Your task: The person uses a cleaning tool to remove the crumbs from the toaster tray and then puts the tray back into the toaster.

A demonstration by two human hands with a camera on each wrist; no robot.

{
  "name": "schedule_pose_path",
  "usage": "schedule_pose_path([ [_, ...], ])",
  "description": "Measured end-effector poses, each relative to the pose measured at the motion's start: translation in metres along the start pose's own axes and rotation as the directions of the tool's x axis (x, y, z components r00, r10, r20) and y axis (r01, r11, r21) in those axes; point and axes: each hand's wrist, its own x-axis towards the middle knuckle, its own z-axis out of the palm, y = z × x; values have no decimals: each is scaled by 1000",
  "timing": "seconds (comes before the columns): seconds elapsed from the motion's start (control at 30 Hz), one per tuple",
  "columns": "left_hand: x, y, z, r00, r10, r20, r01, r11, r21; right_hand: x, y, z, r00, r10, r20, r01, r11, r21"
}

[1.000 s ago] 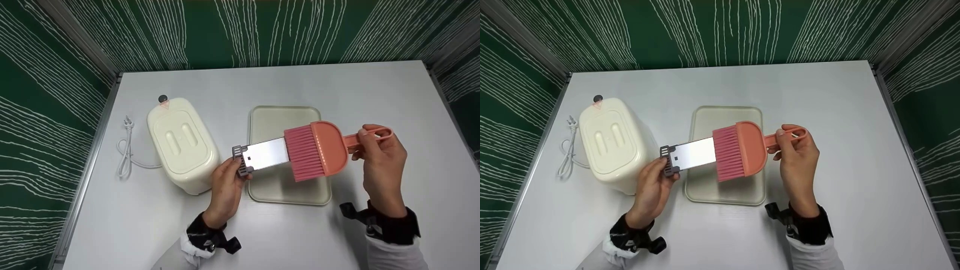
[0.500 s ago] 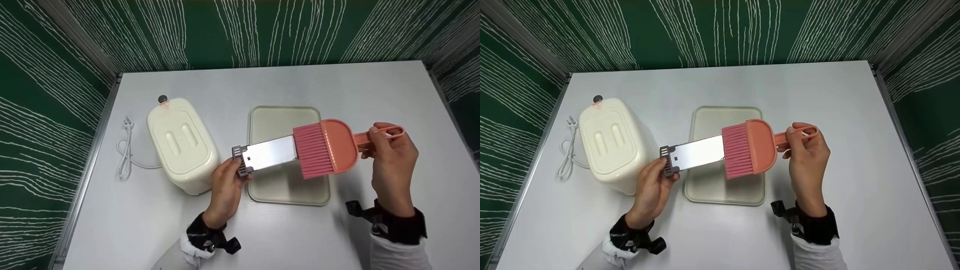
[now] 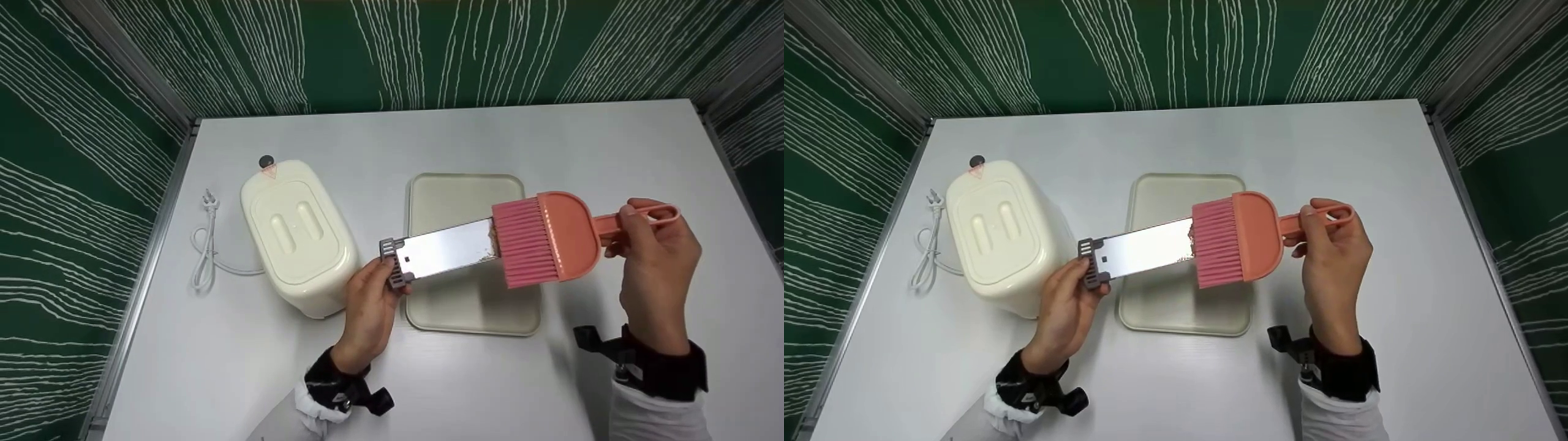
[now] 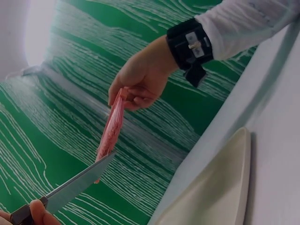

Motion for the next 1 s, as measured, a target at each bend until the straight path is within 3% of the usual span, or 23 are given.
schedule_pose_path([
  [0.67, 0, -2, 1, 1000, 15, 5, -15, 1000, -25, 4, -3, -8, 999, -28, -45, 32, 996, 84],
  [1.0, 0, -2, 0, 1000, 19, 11, -19, 1000, 12, -9, 0, 9, 1000, -27, 15, 24, 983, 184],
])
